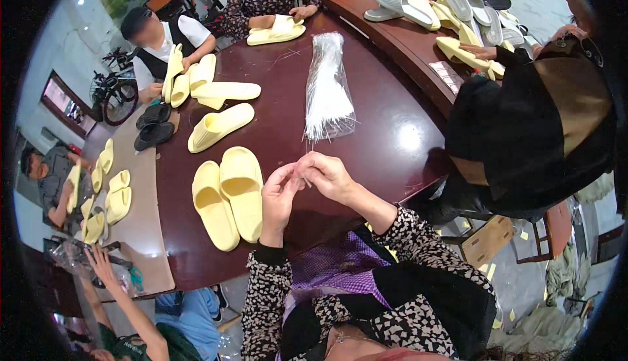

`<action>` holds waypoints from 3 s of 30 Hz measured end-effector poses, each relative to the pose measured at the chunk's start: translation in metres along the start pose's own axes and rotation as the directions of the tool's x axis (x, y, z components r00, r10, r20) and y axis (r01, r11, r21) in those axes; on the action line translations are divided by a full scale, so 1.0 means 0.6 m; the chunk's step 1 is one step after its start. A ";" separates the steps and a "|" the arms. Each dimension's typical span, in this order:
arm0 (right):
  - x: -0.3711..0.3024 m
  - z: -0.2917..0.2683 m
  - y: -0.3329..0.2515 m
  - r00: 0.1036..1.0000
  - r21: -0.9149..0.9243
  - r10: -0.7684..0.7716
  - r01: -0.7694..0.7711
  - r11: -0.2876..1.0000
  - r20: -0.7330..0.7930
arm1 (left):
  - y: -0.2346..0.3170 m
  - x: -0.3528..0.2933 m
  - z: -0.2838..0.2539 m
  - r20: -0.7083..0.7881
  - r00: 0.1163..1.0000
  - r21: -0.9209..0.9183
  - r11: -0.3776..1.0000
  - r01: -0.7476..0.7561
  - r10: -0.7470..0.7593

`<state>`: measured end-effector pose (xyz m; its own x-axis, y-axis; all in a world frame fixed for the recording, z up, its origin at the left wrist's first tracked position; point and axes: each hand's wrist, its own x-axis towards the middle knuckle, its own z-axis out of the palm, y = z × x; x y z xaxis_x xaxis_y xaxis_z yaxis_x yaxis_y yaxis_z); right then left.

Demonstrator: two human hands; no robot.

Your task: The person attaches pairs of slippers together by threading and fastening plastic ties through them by hand.

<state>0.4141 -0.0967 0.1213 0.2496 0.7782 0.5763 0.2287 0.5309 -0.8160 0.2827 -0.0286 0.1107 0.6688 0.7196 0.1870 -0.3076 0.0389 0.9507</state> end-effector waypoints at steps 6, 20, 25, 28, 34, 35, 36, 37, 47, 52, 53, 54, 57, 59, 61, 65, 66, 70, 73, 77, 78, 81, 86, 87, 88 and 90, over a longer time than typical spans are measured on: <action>0.003 0.000 -0.013 0.969 0.285 0.240 -0.215 0.934 -0.054 | -0.019 -0.011 -0.019 0.044 0.993 0.052 0.993 0.105 -0.107; 0.043 0.005 -0.038 0.963 0.578 0.218 -0.089 0.811 -0.158 | 0.064 -0.107 -0.058 -0.025 0.956 0.567 0.792 -0.227 0.293; 0.016 0.057 -0.013 0.778 0.451 0.604 -0.607 0.654 0.172 | 0.097 -0.183 -0.085 -0.006 0.916 0.757 0.601 -0.259 0.402; -0.015 0.088 0.026 0.574 0.299 0.726 -0.818 0.491 0.378 | 0.106 -0.229 -0.098 -0.015 0.919 0.807 0.547 -0.222 0.394; -0.025 0.132 0.059 0.320 -0.015 0.758 -0.917 0.399 0.569 | 0.095 -0.279 -0.126 -0.062 0.939 0.854 0.504 -0.125 0.339; -0.021 0.137 0.059 0.316 -0.027 0.763 -0.917 0.399 0.564 | 0.091 -0.282 -0.132 -0.059 0.940 0.853 0.507 -0.128 0.337; -0.016 0.141 0.060 0.312 -0.037 0.770 -0.916 0.399 0.557 | 0.088 -0.280 -0.139 -0.057 0.935 0.853 0.504 -0.136 0.349; -0.010 0.144 0.062 0.309 -0.047 0.777 -0.916 0.398 0.549 | 0.083 -0.274 -0.147 -0.053 0.931 0.852 0.502 -0.146 0.361; 0.034 0.170 0.092 0.505 0.073 0.785 -0.854 0.516 0.358 | 0.039 -0.198 -0.193 -0.128 0.940 0.919 0.394 -0.008 0.317; 0.038 0.148 0.097 0.570 -0.024 0.758 -0.794 0.607 0.317 | 0.007 -0.156 -0.198 -0.135 0.942 0.930 0.369 0.014 0.306; 0.043 0.139 0.098 0.575 -0.086 0.754 -0.774 0.627 0.318 | 0.006 -0.149 -0.200 -0.156 0.944 0.930 0.366 0.040 0.292; 0.044 0.146 0.098 0.609 -0.079 0.722 -0.744 0.664 0.328 | 0.010 -0.154 -0.209 -0.184 0.945 0.932 0.355 0.080 0.270; 0.056 0.141 0.122 0.718 -0.101 0.652 -0.650 0.753 0.244 | 0.008 -0.150 -0.219 -0.158 0.948 0.947 0.314 0.067 0.275; 0.078 0.145 0.124 0.785 -0.170 0.605 -0.583 0.794 0.135 | 0.000 -0.148 -0.228 -0.214 0.955 0.933 0.333 0.137 0.206; 0.100 0.129 0.164 0.867 -0.343 0.493 -0.441 0.829 0.076 | 0.006 -0.134 -0.218 -0.162 0.966 0.939 0.332 0.087 0.203; 0.133 0.131 0.227 0.874 -0.660 0.486 -0.377 0.650 -0.021 | 0.011 -0.112 -0.211 -0.122 0.975 0.952 0.299 0.062 0.187; 0.138 0.136 0.224 0.876 -0.659 0.482 -0.372 0.654 -0.015 | 0.012 -0.113 -0.217 -0.110 0.977 0.957 0.284 0.054 0.185; 0.158 0.160 0.205 0.738 -0.675 0.675 -0.506 0.537 -0.016 | 0.015 -0.114 -0.239 -0.060 0.978 0.964 0.264 0.004 0.201; 0.163 0.173 0.200 0.824 -0.741 0.565 -0.408 0.534 -0.046 | 0.015 -0.113 -0.253 -0.023 0.978 0.962 0.269 -0.034 0.206; 0.171 0.175 0.215 0.824 -0.743 0.566 -0.377 0.553 0.003 | 0.013 -0.109 -0.260 0.023 0.979 0.954 0.289 -0.083 0.204; 0.171 0.175 0.222 0.824 -0.743 0.567 -0.378 0.552 0.002 | 0.014 -0.108 -0.259 0.032 0.977 0.951 0.295 -0.094 0.210; 0.169 0.175 0.244 0.855 -0.742 0.517 -0.374 0.556 -0.044 | 0.016 -0.104 -0.256 0.047 0.975 0.941 0.318 -0.116 0.216; 0.174 0.185 0.246 0.901 -0.704 0.423 -0.361 0.612 -0.095 | 0.015 -0.104 -0.282 0.064 0.966 0.923 0.353 -0.153 0.251; 0.174 0.185 0.244 0.908 -0.639 0.405 -0.378 0.670 -0.112 | 0.014 -0.104 -0.289 0.072 0.961 0.919 0.358 -0.168 0.266; 0.178 0.185 0.238 0.914 -0.571 0.384 -0.386 0.725 -0.130 | 0.014 -0.103 -0.296 0.070 0.961 0.919 0.358 -0.167 0.268; 0.183 0.191 0.227 0.919 -0.498 0.366 -0.389 0.775 -0.147 | 0.014 -0.103 -0.310 0.085 0.956 0.926 0.332 -0.180 0.281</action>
<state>0.3647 0.0993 0.0681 0.4514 0.8602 0.2374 0.5493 -0.0582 -0.8336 0.1131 0.0561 0.0612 0.6099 0.6402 0.4671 0.4047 -0.7584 0.5109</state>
